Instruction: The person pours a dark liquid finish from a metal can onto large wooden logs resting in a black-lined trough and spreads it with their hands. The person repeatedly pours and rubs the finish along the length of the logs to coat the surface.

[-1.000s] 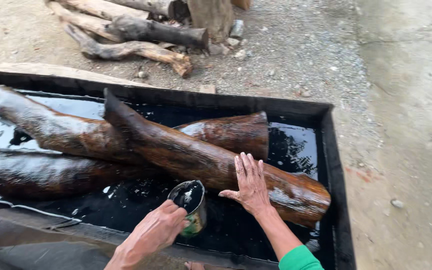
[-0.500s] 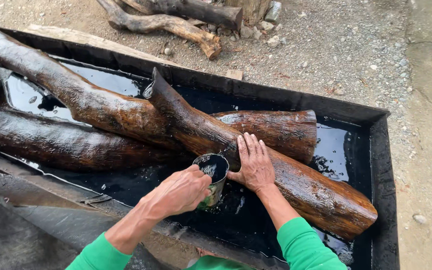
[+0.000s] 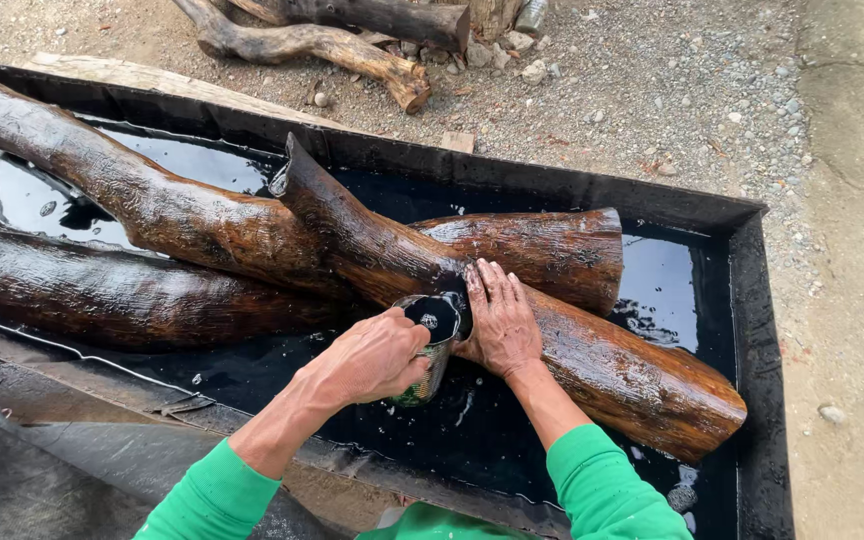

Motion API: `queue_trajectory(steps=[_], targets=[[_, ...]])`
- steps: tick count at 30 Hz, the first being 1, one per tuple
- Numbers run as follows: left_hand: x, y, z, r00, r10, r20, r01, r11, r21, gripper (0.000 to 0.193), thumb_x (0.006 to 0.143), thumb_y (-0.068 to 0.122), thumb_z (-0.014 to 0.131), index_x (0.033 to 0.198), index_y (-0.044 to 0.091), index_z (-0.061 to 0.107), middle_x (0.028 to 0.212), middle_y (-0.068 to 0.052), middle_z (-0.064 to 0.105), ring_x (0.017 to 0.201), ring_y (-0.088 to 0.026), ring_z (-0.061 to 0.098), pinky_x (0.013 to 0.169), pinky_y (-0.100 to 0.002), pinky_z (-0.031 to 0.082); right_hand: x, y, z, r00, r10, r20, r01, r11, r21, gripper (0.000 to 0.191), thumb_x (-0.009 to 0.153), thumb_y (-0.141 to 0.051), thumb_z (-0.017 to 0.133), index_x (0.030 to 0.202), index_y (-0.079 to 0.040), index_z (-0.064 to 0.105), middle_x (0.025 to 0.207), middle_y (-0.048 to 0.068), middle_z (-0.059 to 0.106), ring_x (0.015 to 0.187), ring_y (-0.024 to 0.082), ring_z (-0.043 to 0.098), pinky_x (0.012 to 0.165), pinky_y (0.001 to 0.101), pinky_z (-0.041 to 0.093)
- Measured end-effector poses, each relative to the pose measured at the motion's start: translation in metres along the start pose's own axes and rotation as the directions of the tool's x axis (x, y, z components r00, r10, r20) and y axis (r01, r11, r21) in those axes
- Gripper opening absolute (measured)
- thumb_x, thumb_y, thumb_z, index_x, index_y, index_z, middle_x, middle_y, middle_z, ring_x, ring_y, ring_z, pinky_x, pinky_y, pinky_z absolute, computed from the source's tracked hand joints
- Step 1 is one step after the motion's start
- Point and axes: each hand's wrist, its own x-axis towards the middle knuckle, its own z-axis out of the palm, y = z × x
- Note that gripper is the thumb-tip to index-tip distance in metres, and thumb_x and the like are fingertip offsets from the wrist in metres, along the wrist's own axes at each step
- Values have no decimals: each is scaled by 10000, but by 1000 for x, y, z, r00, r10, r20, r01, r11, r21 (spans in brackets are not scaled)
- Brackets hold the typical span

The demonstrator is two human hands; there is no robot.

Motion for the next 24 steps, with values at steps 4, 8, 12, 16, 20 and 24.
queue_trajectory(steps=[4, 8, 12, 16, 20, 24], targets=[[5, 5, 7, 998, 7, -70, -8, 1000, -11, 246, 872, 237, 670, 831, -4, 636, 857, -181, 687, 963, -370, 627, 847, -486, 530, -1, 1, 1, 998, 35, 47, -34, 999, -19, 1215, 596, -620, 839, 1516, -3, 341, 1594, 197, 321, 1498, 353, 279, 1232, 488, 208], [6, 10, 18, 975, 71, -212, -70, 997, 10, 204, 860, 207, 663, 824, 17, 597, 835, -169, 647, 917, -363, 607, 880, -487, 501, -3, 6, 3, 1000, 9, -11, -9, 1000, 8, 1180, 611, -589, 844, 1501, 8, 350, 1605, 201, 324, 1501, 360, 288, 1235, 496, 214], [7, 14, 31, 945, 111, -308, -110, 994, 19, 158, 852, 174, 657, 834, 46, 565, 836, -148, 579, 893, -350, 560, 859, -488, 465, -3, 8, 4, 999, -9, -42, 9, 1000, -11, 1161, 613, -543, 846, 1507, 8, 351, 1607, 206, 330, 1500, 363, 294, 1234, 495, 219], [5, 16, 40, 893, 134, -430, -127, 991, 45, 180, 817, 167, 689, 852, 57, 551, 891, -149, 542, 931, -353, 524, 865, -490, 442, 1, 3, 4, 996, 50, 76, -49, 999, -6, 1193, 567, -499, 848, 1523, -9, 328, 1599, 181, 324, 1503, 346, 279, 1246, 479, 208], [7, 17, 44, 847, 142, -512, -127, 990, 64, 236, 784, 157, 732, 883, 54, 544, 978, -153, 528, 997, -353, 516, 910, -488, 432, 4, 2, 6, 999, 22, 40, -21, 1000, -22, 1122, 619, -435, 828, 1516, 20, 330, 1588, 204, 330, 1492, 362, 291, 1239, 483, 210], [7, 18, 46, 815, 114, -567, -107, 993, 46, 319, 780, 159, 785, 966, 33, 560, 1176, -191, 520, 1177, -391, 487, 1025, -505, 410, 4, 3, 12, 1000, 3, -7, -3, 1000, -31, 1035, 665, -379, 788, 1509, 28, 350, 1586, 211, 348, 1494, 362, 307, 1238, 483, 222]])
